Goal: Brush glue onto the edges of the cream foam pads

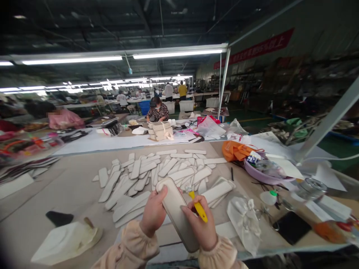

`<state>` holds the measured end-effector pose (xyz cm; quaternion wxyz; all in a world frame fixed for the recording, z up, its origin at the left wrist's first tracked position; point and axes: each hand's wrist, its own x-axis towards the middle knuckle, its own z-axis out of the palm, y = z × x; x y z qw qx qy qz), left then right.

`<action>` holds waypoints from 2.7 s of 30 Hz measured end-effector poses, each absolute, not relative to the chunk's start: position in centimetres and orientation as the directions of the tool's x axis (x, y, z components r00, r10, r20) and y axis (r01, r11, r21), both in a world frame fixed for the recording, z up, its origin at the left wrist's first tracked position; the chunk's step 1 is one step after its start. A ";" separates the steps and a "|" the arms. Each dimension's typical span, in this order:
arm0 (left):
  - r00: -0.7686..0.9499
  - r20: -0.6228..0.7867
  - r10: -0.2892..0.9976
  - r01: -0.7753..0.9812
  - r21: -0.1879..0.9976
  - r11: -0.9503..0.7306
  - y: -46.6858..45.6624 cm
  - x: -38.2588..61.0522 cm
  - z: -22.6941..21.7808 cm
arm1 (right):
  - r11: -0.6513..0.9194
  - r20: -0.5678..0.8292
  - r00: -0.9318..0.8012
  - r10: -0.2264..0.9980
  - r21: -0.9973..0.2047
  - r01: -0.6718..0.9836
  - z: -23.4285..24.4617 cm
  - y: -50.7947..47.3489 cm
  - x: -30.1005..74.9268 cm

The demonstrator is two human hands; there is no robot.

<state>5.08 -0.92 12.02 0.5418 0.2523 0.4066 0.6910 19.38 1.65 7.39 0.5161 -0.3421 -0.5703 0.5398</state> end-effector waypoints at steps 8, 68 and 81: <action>-0.084 -0.082 0.993 -0.303 0.951 0.053 -1.5 6.8 11.5 | 0.391 0.424 -0.200 0.884 -0.902 -0.181 10.5 2.3 21.4; -0.205 -0.052 0.977 -0.014 0.999 0.050 -3.5 10.6 8.7 | 0.313 0.309 -0.125 0.943 -0.949 0.019 9.4 0.3 24.0; -0.244 -0.110 0.964 -0.208 0.976 0.058 -3.1 11.3 8.5 | 0.347 0.344 -0.103 0.933 -0.938 0.015 9.3 0.6 23.4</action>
